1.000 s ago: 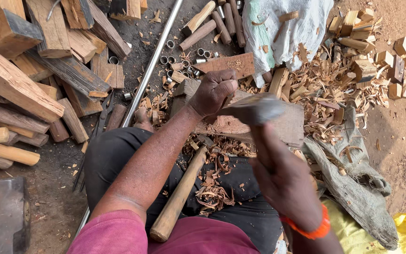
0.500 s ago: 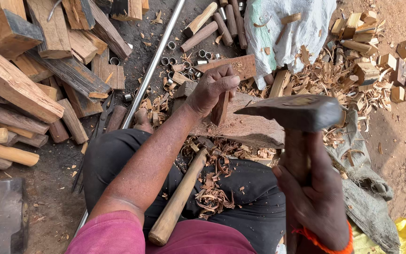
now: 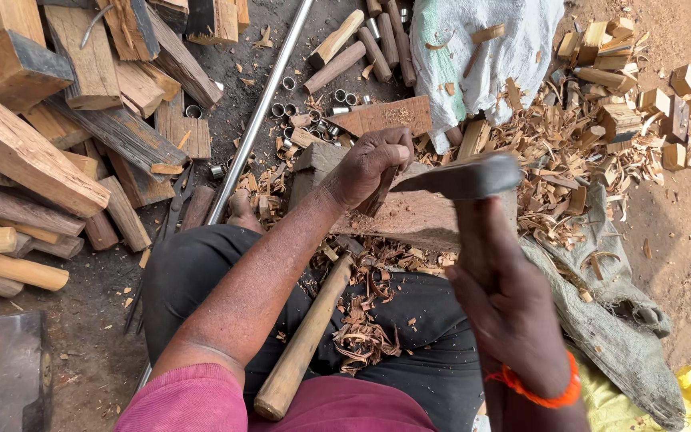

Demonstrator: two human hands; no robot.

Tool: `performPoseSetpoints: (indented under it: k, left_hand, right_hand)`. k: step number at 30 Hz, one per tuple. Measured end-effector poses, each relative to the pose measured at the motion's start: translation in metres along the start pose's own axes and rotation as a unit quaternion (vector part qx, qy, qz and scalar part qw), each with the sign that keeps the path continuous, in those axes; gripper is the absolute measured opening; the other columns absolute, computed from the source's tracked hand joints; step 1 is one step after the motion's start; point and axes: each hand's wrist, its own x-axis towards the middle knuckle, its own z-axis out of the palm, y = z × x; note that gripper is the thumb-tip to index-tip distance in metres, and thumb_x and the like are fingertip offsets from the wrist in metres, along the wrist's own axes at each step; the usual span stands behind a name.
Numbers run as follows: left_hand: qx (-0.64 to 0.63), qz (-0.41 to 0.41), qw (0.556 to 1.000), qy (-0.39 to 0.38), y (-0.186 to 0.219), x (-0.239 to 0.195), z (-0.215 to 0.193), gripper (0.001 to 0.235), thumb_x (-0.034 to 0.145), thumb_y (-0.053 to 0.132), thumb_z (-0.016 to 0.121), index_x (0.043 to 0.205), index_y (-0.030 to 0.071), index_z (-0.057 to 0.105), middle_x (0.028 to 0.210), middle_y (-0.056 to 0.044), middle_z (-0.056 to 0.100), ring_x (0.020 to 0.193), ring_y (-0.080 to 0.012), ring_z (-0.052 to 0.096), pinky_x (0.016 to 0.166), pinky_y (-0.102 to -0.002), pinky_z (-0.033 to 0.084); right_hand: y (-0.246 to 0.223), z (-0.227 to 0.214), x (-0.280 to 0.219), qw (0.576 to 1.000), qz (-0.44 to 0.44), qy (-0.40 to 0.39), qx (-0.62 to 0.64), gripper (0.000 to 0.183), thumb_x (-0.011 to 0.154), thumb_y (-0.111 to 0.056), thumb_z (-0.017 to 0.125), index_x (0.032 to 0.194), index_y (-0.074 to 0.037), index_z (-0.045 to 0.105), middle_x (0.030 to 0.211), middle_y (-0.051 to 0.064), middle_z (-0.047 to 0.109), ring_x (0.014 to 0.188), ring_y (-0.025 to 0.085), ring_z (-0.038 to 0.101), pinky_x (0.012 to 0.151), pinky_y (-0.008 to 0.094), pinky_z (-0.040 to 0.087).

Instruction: The person sits on the ground and uses a hammer and chisel to carve a small piece of wood held between their legs. They repeatedly strike the chisel to shape the wood, with wood shavings accumulating around the work area.

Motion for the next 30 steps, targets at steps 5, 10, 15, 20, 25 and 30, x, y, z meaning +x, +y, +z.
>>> performPoseSetpoints:
  k: [5, 10, 15, 20, 25, 30]
  left_hand:
    - [-0.004, -0.002, 1.000, -0.001, 0.000, 0.001, 0.000, 0.017, 0.095, 0.025, 0.054, 0.086, 0.011, 0.053, 0.079, 0.002, 0.048, 0.076, -0.0103, 0.044, 0.074, -0.029, 0.041]
    - [0.026, 0.004, 1.000, 0.015, 0.002, -0.001, 0.005, 0.018, 0.094, 0.026, 0.053, 0.083, 0.011, 0.053, 0.077, 0.002, 0.047, 0.072, -0.0106, 0.046, 0.070, -0.029, 0.043]
    - [0.007, 0.015, 1.000, 0.000, 0.004, -0.002, 0.008, 0.021, 0.096, 0.027, 0.052, 0.084, 0.010, 0.053, 0.079, 0.002, 0.046, 0.074, -0.0098, 0.043, 0.071, -0.030, 0.040]
    - [0.033, -0.007, 0.999, 0.013, -0.009, -0.001, 0.003, 0.018, 0.094, 0.026, 0.053, 0.081, 0.013, 0.052, 0.075, 0.001, 0.046, 0.069, -0.0108, 0.044, 0.066, -0.031, 0.041]
    - [-0.098, -0.023, 0.988, 0.119, -0.012, 0.015, -0.009, 0.019, 0.089, 0.026, 0.057, 0.074, 0.016, 0.051, 0.070, -0.002, 0.053, 0.065, -0.0157, 0.050, 0.065, -0.034, 0.049]
    - [-0.166, -0.086, 0.960, 0.208, 0.025, -0.005, -0.036, 0.023, 0.088, 0.032, 0.059, 0.070, 0.018, 0.052, 0.067, -0.002, 0.054, 0.062, -0.0159, 0.054, 0.057, -0.035, 0.047]
  right_hand:
    - [-0.046, -0.024, -0.019, 0.995, -0.030, 0.074, 0.059, 0.090, 0.089, 0.017, 0.055, 0.166, -0.008, 0.015, 0.160, 0.016, 0.047, 0.091, 0.006, 0.059, 0.074, 0.021, 0.052]
    - [-0.011, 0.012, 0.009, 0.994, -0.069, -0.038, -0.071, 0.083, 0.088, 0.019, 0.059, 0.162, -0.001, 0.027, 0.162, 0.024, 0.046, 0.146, 0.027, 0.048, 0.110, 0.033, 0.042]
    - [0.026, 0.009, -0.003, 0.994, -0.014, -0.053, -0.098, 0.081, 0.085, 0.012, 0.063, 0.158, 0.001, 0.031, 0.159, 0.021, 0.047, 0.146, 0.025, 0.046, 0.113, 0.033, 0.039]
    - [0.028, 0.011, -0.011, 0.992, -0.028, -0.083, -0.092, 0.078, 0.089, 0.012, 0.059, 0.159, 0.003, 0.029, 0.160, 0.020, 0.049, 0.149, 0.024, 0.046, 0.116, 0.032, 0.038]
    - [0.042, 0.017, 0.006, 0.997, 0.070, -0.020, -0.038, 0.094, 0.094, 0.010, 0.064, 0.172, -0.014, 0.018, 0.126, 0.022, 0.061, 0.099, 0.026, 0.058, 0.079, 0.034, 0.051]
    - [0.101, -0.003, 0.018, 0.938, 0.146, -0.023, 0.313, 0.094, 0.093, 0.000, 0.060, 0.166, -0.031, 0.009, 0.079, 0.007, 0.063, 0.055, 0.012, 0.059, 0.046, 0.027, 0.053]
